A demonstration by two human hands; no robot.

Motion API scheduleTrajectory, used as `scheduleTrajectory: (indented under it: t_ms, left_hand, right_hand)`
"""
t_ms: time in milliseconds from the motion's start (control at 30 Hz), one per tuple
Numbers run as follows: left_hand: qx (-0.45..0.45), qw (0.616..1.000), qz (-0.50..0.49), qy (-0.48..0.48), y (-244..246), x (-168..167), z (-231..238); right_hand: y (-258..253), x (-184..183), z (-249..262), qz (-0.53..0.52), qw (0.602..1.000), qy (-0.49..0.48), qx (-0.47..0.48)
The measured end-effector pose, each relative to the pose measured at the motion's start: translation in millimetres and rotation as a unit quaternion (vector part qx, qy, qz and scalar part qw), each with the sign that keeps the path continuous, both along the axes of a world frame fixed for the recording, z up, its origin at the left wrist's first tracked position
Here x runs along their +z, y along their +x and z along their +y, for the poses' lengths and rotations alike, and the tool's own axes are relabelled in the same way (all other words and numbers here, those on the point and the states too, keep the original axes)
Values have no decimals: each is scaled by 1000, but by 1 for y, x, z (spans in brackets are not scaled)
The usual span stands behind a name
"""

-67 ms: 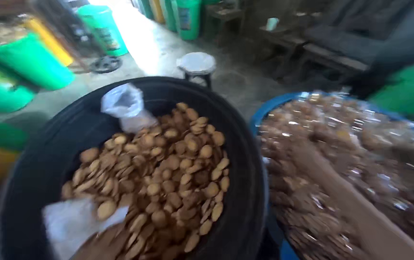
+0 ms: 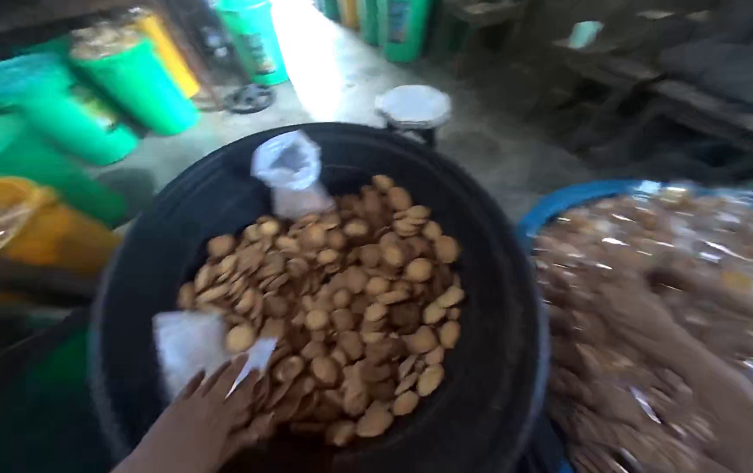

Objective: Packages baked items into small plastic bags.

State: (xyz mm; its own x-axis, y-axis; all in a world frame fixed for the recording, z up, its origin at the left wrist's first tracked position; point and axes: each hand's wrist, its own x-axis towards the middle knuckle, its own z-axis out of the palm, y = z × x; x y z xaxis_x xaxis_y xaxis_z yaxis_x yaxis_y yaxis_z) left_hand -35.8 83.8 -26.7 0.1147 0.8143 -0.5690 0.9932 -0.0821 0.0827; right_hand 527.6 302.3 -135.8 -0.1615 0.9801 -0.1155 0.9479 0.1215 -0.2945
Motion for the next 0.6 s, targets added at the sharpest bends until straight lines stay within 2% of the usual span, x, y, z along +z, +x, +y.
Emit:
scheduleTrajectory:
  t_ms: [67,167,200,267,333,400,433,500,533,600]
  left_hand:
    - [31,999,6,-41,-13,-2,-16]
    - [9,999,-37,2,-15,0,-37]
    - [-13,997,-58,43,-15,-2,-46]
    - [-55,983,-81,153,-14,-12,-63]
    - [-84,965,-86,234,-9,-13,-69]
    - [-83,950,-93,286,-2,-14,-64]
    - [-77,946,-92,301,0,-16,-58]
    - [-61,949,-86,297,1,-18,-36]
    - [-58,958,-78,268,-1,-18,-23]
    - [-43,987,-83,133,0,-17,2]
  right_hand:
    - [-5,-1,-1,-13,998,-56,-6]
    - [8,-2,9,-53,996,-77,1]
    - [19,0,16,-67,996,-58,14]
    - [15,22,25,-89,995,48,20]
    - [-48,75,21,-66,990,120,38]
    - [-136,104,12,0,972,184,149]
    - [-184,111,3,23,961,169,217]
    - [-275,108,-14,11,929,77,362]
    - [-314,97,-20,-11,900,27,435]
    - [-380,63,-29,-44,842,-20,537]
